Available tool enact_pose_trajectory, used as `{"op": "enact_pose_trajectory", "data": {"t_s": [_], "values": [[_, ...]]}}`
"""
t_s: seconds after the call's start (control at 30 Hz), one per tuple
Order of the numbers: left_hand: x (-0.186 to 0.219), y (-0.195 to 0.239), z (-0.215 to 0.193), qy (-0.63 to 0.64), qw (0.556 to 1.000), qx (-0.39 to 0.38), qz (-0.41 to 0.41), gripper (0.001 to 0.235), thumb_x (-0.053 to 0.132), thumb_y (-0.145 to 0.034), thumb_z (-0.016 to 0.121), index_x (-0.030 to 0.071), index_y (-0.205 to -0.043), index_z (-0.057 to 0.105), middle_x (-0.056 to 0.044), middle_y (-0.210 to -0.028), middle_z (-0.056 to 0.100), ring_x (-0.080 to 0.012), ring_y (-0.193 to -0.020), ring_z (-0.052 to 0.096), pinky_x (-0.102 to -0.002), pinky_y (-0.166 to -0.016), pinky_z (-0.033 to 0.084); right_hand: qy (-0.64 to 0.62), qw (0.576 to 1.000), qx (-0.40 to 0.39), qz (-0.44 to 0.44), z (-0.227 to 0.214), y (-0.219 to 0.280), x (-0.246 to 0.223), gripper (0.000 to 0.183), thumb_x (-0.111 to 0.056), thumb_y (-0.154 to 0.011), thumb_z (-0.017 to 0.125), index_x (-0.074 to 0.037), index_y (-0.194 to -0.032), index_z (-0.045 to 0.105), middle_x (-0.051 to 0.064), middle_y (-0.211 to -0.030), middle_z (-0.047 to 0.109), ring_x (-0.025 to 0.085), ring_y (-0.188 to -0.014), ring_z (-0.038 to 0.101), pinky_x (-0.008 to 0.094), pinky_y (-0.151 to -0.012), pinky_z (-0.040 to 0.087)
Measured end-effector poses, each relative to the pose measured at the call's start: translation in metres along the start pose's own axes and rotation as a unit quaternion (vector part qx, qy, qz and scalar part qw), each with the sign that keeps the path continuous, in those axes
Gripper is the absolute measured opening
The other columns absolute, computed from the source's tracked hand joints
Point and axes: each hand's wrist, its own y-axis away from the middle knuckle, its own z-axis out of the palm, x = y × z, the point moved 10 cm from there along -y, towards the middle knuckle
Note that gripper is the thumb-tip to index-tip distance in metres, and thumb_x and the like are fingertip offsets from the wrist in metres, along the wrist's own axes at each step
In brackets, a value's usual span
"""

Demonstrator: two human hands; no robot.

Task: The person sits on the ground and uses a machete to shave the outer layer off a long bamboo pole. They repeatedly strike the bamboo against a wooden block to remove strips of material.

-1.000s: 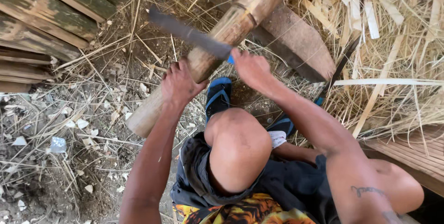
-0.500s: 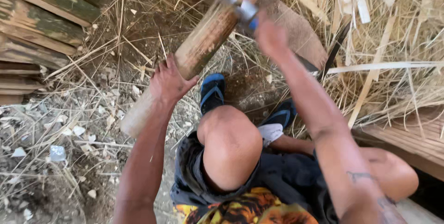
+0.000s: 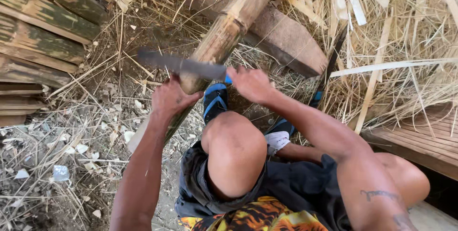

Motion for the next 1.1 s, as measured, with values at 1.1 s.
{"op": "enact_pose_trajectory", "data": {"t_s": [1.1], "values": [[-0.009,-0.024,-0.015,0.033,0.999,0.018,0.014,0.108,0.082,-0.067,0.072,0.002,-0.136,0.050,-0.024,-0.095,0.073,-0.0374,-0.083,0.072,-0.048,-0.075,0.060,-0.119,0.977,0.148,0.101,-0.030,-0.040,0.077,0.027,-0.010,-0.092,0.056,0.001,-0.115,0.048,0.018,-0.079,0.069,0.035,-0.065,0.069,0.053,-0.056,0.056]]}}
